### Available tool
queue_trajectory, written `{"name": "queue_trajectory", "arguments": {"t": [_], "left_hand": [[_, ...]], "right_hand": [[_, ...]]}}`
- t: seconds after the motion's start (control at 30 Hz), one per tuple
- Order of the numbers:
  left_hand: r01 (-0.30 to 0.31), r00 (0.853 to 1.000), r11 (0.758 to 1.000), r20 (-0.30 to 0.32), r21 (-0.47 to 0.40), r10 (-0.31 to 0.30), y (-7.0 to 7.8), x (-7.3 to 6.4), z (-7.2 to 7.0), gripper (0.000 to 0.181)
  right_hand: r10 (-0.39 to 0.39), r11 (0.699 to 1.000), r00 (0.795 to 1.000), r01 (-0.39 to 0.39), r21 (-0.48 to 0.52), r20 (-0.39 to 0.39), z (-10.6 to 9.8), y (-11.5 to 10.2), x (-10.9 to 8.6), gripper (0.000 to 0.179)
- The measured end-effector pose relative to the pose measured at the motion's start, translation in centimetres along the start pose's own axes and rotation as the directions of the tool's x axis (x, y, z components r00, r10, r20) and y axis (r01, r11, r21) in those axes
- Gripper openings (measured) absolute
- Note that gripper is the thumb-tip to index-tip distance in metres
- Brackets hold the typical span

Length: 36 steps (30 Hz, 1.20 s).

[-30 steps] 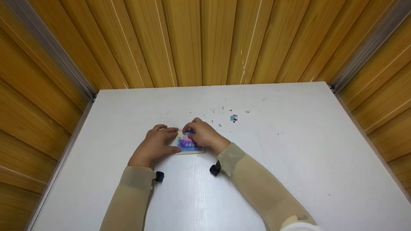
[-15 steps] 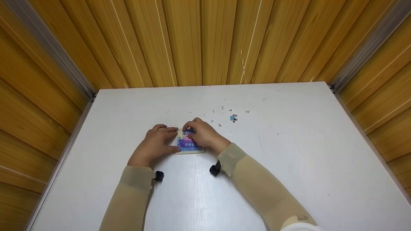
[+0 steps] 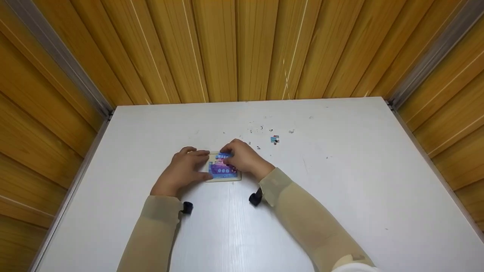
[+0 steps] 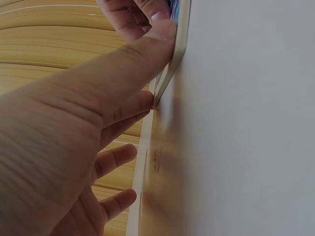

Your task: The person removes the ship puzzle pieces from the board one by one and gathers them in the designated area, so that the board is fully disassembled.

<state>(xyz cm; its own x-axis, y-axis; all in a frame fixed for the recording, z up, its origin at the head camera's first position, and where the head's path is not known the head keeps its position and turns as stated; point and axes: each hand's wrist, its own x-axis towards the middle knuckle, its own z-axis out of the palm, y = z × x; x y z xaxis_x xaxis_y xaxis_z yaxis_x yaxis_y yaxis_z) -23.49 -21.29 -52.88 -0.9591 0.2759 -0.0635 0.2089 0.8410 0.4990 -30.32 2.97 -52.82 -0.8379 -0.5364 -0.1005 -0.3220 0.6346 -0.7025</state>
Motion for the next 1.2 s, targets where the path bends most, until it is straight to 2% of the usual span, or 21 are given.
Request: {"name": "queue_trajectory", "arguments": {"t": [0.67,0.87,1.2], "left_hand": [[0.027,1.000,0.999,0.010,-0.018,-0.027,0.13,-0.15,-0.08,0.071],[0.014,1.000,1.000,0.013,0.005,-0.014,0.08,-0.16,-0.08,0.074],[0.042,0.999,0.999,0.016,0.001,-0.042,0.10,-0.04,-0.02,0.077]], "right_hand": [[-0.021,0.998,0.999,0.023,0.063,-0.033,-0.10,0.13,-0.16,0.028],[-0.021,0.997,0.998,0.025,0.069,-0.053,-0.10,0.21,-0.20,0.029],[-0.036,0.996,0.996,0.042,0.074,-0.079,-0.18,0.35,-0.21,0.026]]}}
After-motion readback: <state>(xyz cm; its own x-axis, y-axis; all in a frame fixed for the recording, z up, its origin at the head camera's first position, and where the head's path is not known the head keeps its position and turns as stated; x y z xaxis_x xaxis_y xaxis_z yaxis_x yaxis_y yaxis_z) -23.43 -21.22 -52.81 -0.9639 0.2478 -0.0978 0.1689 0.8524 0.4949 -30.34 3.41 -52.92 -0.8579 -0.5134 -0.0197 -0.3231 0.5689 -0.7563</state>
